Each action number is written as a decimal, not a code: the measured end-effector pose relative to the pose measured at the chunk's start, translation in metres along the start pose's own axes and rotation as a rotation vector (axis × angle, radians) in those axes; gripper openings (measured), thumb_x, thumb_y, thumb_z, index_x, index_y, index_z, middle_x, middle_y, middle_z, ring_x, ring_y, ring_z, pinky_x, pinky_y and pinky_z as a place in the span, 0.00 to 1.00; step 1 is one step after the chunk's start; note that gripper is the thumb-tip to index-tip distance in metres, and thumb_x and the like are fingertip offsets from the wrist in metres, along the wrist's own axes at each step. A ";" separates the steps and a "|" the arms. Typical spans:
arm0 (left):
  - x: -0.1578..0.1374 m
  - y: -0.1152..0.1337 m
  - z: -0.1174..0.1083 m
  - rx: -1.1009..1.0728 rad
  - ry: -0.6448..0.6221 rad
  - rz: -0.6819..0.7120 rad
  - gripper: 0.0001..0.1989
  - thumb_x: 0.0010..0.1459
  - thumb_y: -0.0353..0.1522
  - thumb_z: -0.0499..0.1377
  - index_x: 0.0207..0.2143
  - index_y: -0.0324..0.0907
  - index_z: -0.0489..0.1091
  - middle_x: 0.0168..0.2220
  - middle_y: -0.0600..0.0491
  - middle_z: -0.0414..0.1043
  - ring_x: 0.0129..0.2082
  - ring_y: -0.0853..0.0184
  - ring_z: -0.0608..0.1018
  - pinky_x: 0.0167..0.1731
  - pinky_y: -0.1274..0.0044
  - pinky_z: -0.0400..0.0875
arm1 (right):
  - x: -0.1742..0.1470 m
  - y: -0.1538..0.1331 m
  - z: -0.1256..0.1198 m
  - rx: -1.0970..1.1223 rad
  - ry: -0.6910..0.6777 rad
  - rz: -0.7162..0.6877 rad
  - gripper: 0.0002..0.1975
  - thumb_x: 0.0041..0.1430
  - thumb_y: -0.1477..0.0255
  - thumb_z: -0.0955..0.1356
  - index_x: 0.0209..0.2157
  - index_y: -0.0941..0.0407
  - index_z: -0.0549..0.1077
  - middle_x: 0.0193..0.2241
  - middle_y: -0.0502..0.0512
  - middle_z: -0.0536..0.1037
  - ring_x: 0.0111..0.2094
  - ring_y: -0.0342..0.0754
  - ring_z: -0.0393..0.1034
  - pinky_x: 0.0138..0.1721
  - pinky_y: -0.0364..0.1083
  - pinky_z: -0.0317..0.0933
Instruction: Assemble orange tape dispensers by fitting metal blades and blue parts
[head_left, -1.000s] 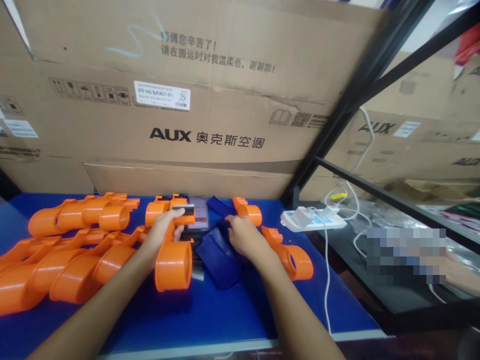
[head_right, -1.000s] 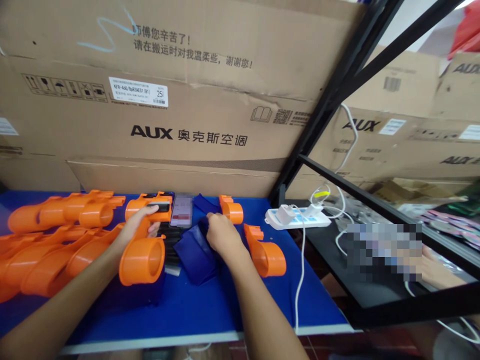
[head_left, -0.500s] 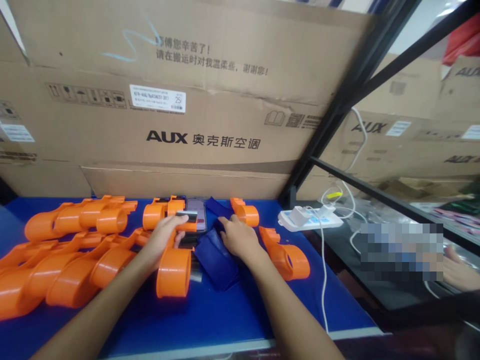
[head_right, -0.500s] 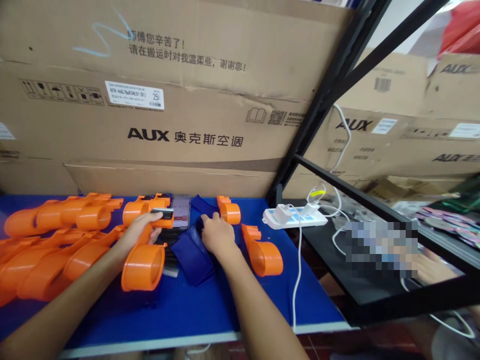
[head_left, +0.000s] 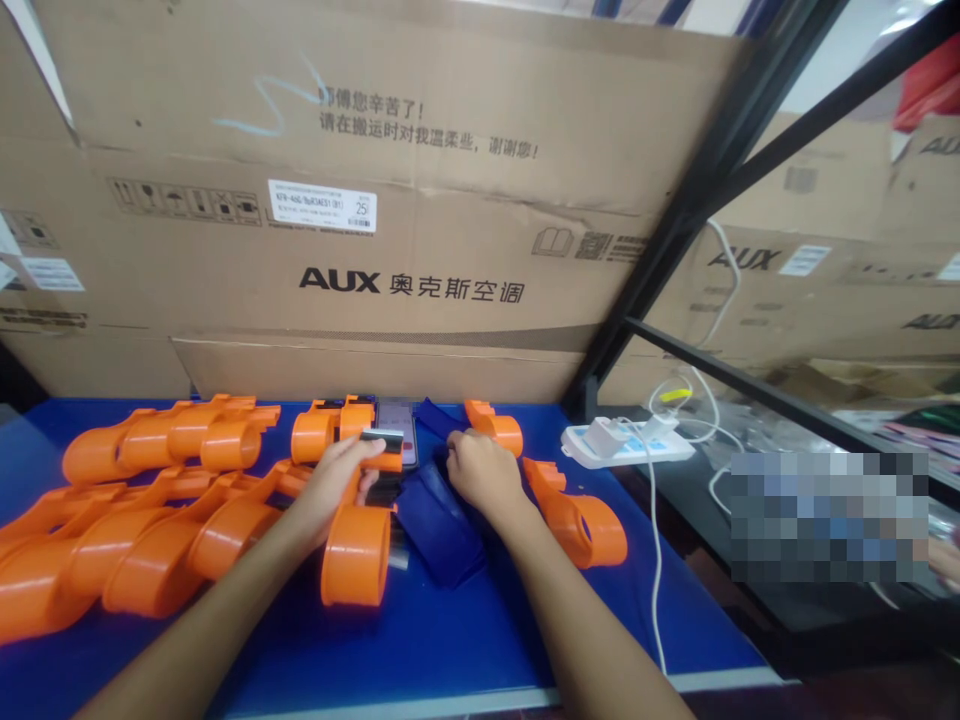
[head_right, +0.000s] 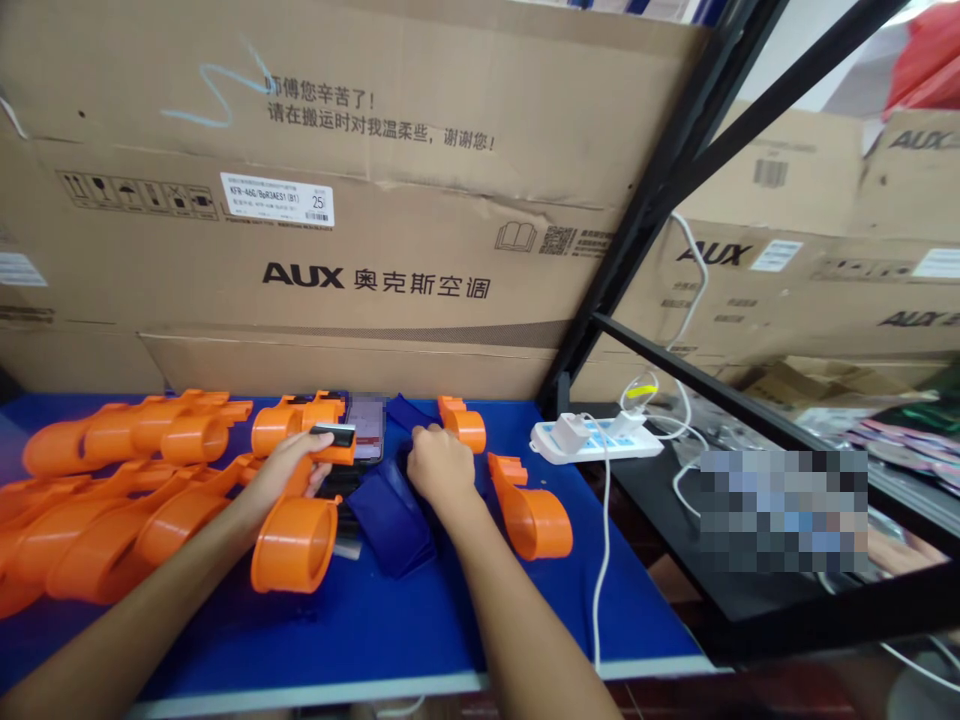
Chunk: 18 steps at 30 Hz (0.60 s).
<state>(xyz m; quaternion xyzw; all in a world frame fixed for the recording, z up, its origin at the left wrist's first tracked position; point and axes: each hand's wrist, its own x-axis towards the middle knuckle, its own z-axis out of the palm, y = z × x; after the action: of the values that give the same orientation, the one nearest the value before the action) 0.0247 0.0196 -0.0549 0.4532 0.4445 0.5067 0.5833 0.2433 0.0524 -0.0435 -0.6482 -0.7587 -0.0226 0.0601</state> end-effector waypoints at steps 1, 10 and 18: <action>0.000 0.000 0.000 -0.003 0.000 -0.001 0.16 0.55 0.42 0.63 0.25 0.44 0.61 0.16 0.60 0.61 0.15 0.74 0.62 0.15 0.82 0.57 | 0.000 0.000 0.001 0.005 0.008 -0.015 0.15 0.67 0.71 0.62 0.49 0.55 0.76 0.46 0.65 0.77 0.48 0.61 0.74 0.43 0.52 0.66; 0.003 -0.004 -0.002 -0.014 0.003 -0.018 0.16 0.54 0.42 0.64 0.26 0.44 0.63 0.16 0.60 0.62 0.14 0.73 0.63 0.15 0.81 0.57 | 0.002 0.000 0.009 0.107 0.105 -0.043 0.10 0.65 0.69 0.66 0.40 0.57 0.79 0.40 0.64 0.78 0.43 0.58 0.74 0.40 0.49 0.64; 0.002 -0.002 -0.001 -0.037 0.000 -0.044 0.23 0.56 0.47 0.62 0.19 0.42 0.64 0.15 0.56 0.62 0.14 0.73 0.64 0.16 0.80 0.58 | 0.002 -0.009 -0.006 0.510 0.319 -0.150 0.16 0.72 0.65 0.59 0.41 0.57 0.75 0.34 0.55 0.79 0.35 0.48 0.75 0.36 0.43 0.66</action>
<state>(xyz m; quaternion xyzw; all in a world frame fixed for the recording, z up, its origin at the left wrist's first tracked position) 0.0245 0.0213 -0.0567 0.4323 0.4449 0.5019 0.6027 0.2349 0.0522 -0.0370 -0.5426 -0.7667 0.0627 0.3375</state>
